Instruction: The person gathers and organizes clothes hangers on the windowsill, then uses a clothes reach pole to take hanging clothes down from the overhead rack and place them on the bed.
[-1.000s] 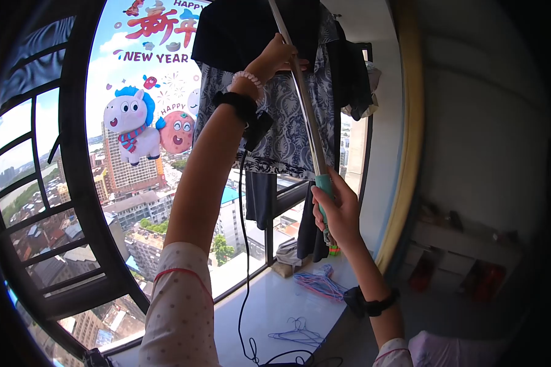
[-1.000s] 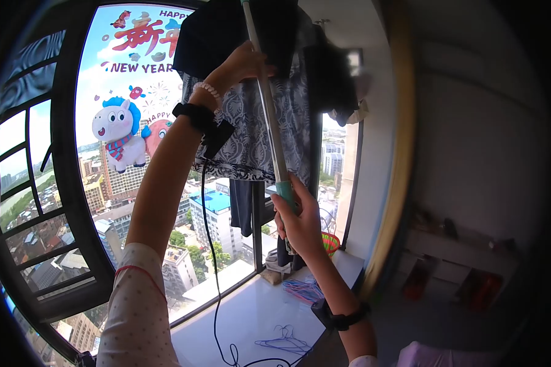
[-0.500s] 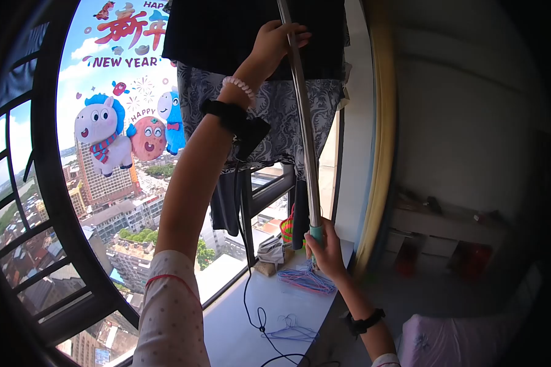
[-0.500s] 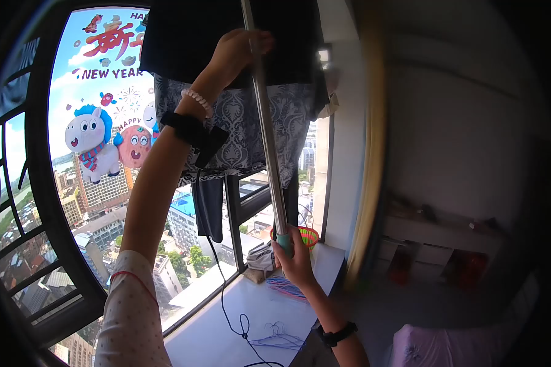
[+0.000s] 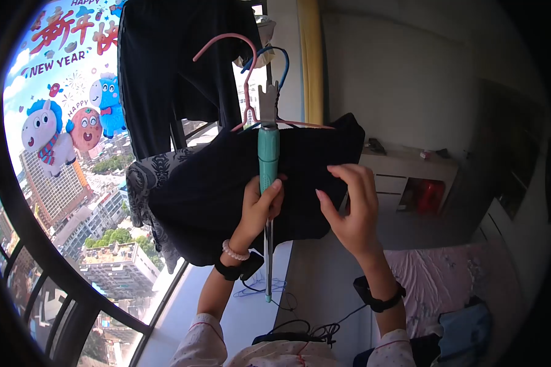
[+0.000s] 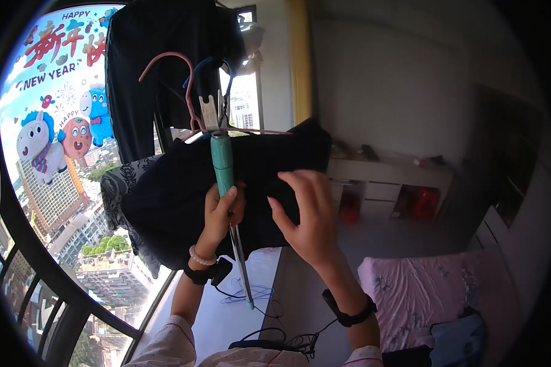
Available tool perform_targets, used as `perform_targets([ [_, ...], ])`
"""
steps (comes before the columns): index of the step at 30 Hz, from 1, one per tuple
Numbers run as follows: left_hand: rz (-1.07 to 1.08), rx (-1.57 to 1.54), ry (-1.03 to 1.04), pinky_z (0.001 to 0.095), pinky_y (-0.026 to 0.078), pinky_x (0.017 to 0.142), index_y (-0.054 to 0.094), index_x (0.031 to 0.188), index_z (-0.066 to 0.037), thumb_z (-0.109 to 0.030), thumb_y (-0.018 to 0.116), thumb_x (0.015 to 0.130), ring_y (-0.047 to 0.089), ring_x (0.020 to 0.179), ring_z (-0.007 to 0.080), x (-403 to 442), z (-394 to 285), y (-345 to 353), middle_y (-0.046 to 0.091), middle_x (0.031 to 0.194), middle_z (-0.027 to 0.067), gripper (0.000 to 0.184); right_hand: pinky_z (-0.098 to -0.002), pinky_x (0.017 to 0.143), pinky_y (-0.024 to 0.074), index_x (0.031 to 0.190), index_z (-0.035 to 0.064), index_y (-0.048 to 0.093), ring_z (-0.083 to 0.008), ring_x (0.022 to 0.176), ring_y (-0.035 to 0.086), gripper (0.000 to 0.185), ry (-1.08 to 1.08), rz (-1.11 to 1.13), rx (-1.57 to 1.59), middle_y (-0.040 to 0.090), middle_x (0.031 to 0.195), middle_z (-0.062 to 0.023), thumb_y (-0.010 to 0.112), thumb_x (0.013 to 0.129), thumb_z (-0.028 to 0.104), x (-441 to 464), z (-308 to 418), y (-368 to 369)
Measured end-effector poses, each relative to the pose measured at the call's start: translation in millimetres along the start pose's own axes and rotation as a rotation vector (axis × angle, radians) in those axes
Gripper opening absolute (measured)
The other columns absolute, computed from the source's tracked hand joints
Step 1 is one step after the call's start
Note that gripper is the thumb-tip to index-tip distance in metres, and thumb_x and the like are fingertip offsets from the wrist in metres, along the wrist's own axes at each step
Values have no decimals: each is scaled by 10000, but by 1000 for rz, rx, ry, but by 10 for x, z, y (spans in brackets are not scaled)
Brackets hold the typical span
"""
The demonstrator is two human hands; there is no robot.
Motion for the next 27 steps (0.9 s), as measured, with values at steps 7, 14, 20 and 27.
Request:
perform_targets([
  [7,104,14,-354,206,260,369,543,737,1,-190,559,864,357,390,33,-1308,829,1050,428,502,-30,230,-371,667,453,989,5,556,-326,730,586,299,227,653,84,595,817,-169,682,765,159,-403,-262,-460],
  [14,198,20,-543,208,297,381,508,591,-29,-147,601,813,420,391,48,-2308,998,1989,453,467,-22,268,-312,484,310,704,-32,537,-166,483,386,286,607,853,358,482,560,-121,611,850,202,-1613,-291,-1215],
  [20,385,22,-698,221,357,425,521,625,-32,-108,675,772,480,431,82,-2976,1111,2606,512,515,12,226,-197,525,297,761,4,550,-21,593,408,187,1140,585,547,488,630,45,642,845,143,-2173,-89,-2098],
  [27,691,-68,-770,237,401,465,537,667,-24,-85,682,764,525,480,101,-3295,1018,3029,544,559,21,185,-194,563,388,860,-26,556,-41,608,512,129,1282,402,438,579,682,-19,614,847,88,-2307,285,-2831],
])
Point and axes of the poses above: each hand's wrist, its own x-axis towards the middle knuckle, its own y-axis out of the palm, z = x × y, the point moved 10 cm from there along x, towards the middle knuckle
